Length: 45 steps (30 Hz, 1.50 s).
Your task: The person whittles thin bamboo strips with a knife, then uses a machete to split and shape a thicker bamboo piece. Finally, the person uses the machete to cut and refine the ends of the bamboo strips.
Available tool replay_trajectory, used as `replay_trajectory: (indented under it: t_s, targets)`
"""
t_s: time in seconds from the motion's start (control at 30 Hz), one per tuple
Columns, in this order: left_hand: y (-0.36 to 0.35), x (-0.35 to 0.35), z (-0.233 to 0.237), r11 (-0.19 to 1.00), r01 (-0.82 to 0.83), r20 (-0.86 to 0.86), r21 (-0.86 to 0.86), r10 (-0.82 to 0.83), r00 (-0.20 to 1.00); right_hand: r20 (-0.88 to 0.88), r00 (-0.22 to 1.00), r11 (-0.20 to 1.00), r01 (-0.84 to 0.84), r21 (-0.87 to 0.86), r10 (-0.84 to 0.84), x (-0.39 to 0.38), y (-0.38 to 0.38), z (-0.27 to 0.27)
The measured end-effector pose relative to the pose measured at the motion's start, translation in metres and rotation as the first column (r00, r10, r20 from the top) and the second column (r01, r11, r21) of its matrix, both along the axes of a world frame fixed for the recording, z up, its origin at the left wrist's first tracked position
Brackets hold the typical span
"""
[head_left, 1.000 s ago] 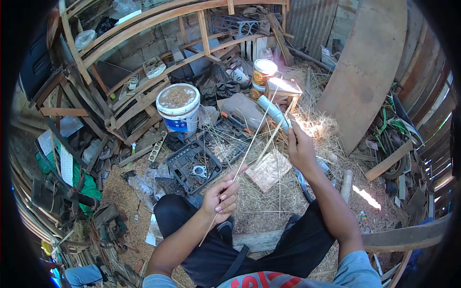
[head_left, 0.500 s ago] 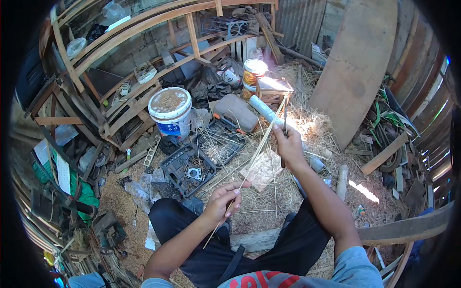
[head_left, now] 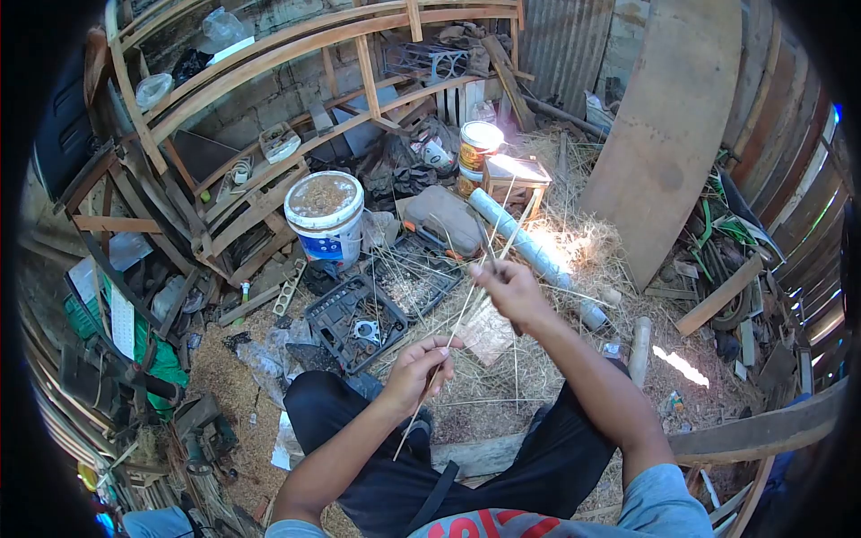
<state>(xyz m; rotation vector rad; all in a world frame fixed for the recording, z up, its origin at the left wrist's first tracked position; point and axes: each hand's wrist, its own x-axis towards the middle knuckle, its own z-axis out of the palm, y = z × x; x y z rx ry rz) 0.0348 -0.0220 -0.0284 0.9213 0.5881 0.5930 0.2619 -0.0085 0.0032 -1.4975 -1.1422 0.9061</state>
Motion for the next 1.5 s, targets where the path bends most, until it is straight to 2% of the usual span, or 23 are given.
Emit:
replay_trajectory:
  t_s: [0.07, 0.23, 0.33, 0.37, 0.4, 0.47, 0.57, 0.67, 0.73, 0.8, 0.9, 1.03, 1.1, 1.17, 1.2, 1.23, 1.27, 1.3, 1.33, 1.37, 1.4, 1.47, 1.5]
  targets:
    - [-0.002, -0.001, -0.001, 1.000, 0.002, -0.001, -0.002, -0.002, 1.000, -0.008, 0.998, 0.990, -0.068, 0.126, 0.070, -0.010, 0.002, -0.012]
    - [0.001, -0.005, -0.002, 0.998, 0.067, -0.009, 0.011, -0.067, 0.998, -0.038, 0.999, 0.995, 0.028, 0.100, -0.024, 0.014, 0.018, -0.029]
    - [0.003, -0.008, 0.000, 0.993, 0.104, -0.035, -0.053, -0.106, 0.994, 0.009, 0.986, 0.976, 0.162, 0.144, -0.165, 0.026, 0.024, -0.032]
    - [0.001, -0.010, -0.001, 0.990, 0.131, -0.023, -0.054, -0.133, 0.991, -0.082, 0.966, 0.948, 0.258, 0.189, -0.246, 0.035, 0.031, -0.038]
    - [-0.001, -0.013, -0.002, 0.985, 0.162, -0.011, -0.053, -0.162, 0.987, -0.149, 0.926, 0.925, 0.364, 0.111, -0.347, 0.057, 0.042, -0.046]
    - [0.000, -0.013, -0.002, 0.988, 0.139, -0.039, -0.062, -0.141, 0.989, -0.156, 0.891, 0.875, 0.450, 0.178, -0.426, 0.078, 0.038, -0.030]
    - [0.017, -0.007, 0.002, 0.995, -0.046, -0.107, -0.089, 0.036, 0.994, 0.001, 0.926, 0.920, 0.374, 0.118, -0.377, 0.072, 0.028, -0.028]
    - [0.060, -0.002, -0.005, 0.976, -0.184, -0.054, -0.116, 0.179, 0.982, 0.203, 0.975, 0.993, 0.104, -0.051, -0.092, 0.021, 0.012, -0.015]
    - [0.098, -0.001, -0.012, 0.973, -0.207, 0.003, -0.098, 0.208, 0.978, 0.073, 0.990, 0.980, -0.105, -0.168, 0.118, -0.006, 0.014, -0.048]
    - [0.121, 0.001, -0.002, 0.958, -0.283, 0.000, -0.054, 0.283, 0.959, -0.068, 0.969, 0.939, -0.249, -0.238, 0.239, -0.049, -0.003, -0.047]
    - [0.155, 0.008, -0.002, 0.934, -0.356, -0.001, 0.010, 0.356, 0.934, -0.219, 0.927, 0.932, -0.337, -0.132, 0.304, -0.075, -0.014, -0.060]
    - [0.190, 0.024, -0.017, 0.925, -0.373, -0.064, 0.076, 0.378, 0.924, -0.416, 0.902, 0.970, -0.191, -0.150, 0.113, -0.075, -0.014, -0.074]
    - [0.200, 0.032, -0.036, 0.917, -0.362, -0.139, 0.167, 0.385, 0.912, -0.373, 0.923, 0.970, -0.171, -0.170, 0.097, -0.070, -0.011, -0.076]
    - [0.208, 0.031, -0.057, 0.871, -0.166, -0.409, 0.462, 0.375, 0.832, -0.287, 0.953, 0.970, -0.150, -0.190, 0.091, -0.063, -0.008, -0.092]
    - [0.210, 0.030, -0.067, 0.823, -0.021, -0.529, 0.568, 0.385, 0.757, -0.212, 0.974, 0.966, -0.128, -0.225, 0.079, -0.060, -0.010, -0.107]
    - [0.208, 0.028, -0.074, 0.753, 0.084, -0.629, 0.652, 0.476, 0.614, -0.140, 0.988, 0.960, -0.103, -0.260, 0.068, -0.060, -0.016, -0.125]
    - [0.204, 0.024, -0.080, 0.709, 0.115, -0.627, 0.696, 0.520, 0.580, -0.064, 0.996, 0.955, -0.080, -0.284, 0.065, -0.058, -0.018, -0.144]
    - [0.198, 0.019, -0.080, 0.657, 0.145, -0.613, 0.740, 0.569, 0.548, 0.128, 0.982, 0.947, -0.096, -0.307, 0.141, -0.051, -0.023, -0.176]
    - [0.192, 0.016, -0.085, 0.601, 0.178, -0.593, 0.779, 0.616, 0.519, 0.150, 0.979, 0.940, -0.082, -0.332, 0.139, -0.049, -0.031, -0.193]
    - [0.185, 0.012, -0.093, 0.548, 0.267, -0.604, 0.793, 0.651, 0.459, 0.172, 0.975, 0.931, -0.068, -0.359, 0.138, -0.050, -0.038, -0.207]
    - [0.175, 0.011, -0.090, 0.606, 0.331, -0.687, 0.723, 0.586, 0.430, 0.192, 0.972, 0.920, -0.054, -0.388, 0.138, -0.051, -0.043, -0.218]
    - [0.152, 0.007, -0.073, 0.699, 0.445, -0.828, 0.559, 0.443, 0.345, 0.082, 0.995, 0.878, -0.009, -0.479, 0.055, -0.053, -0.044, -0.238]
    - [0.151, 0.004, -0.083, 0.718, 0.452, -0.844, 0.530, 0.392, 0.366, 0.031, 0.999, 0.854, 0.003, -0.521, 0.015, -0.055, -0.041, -0.246]
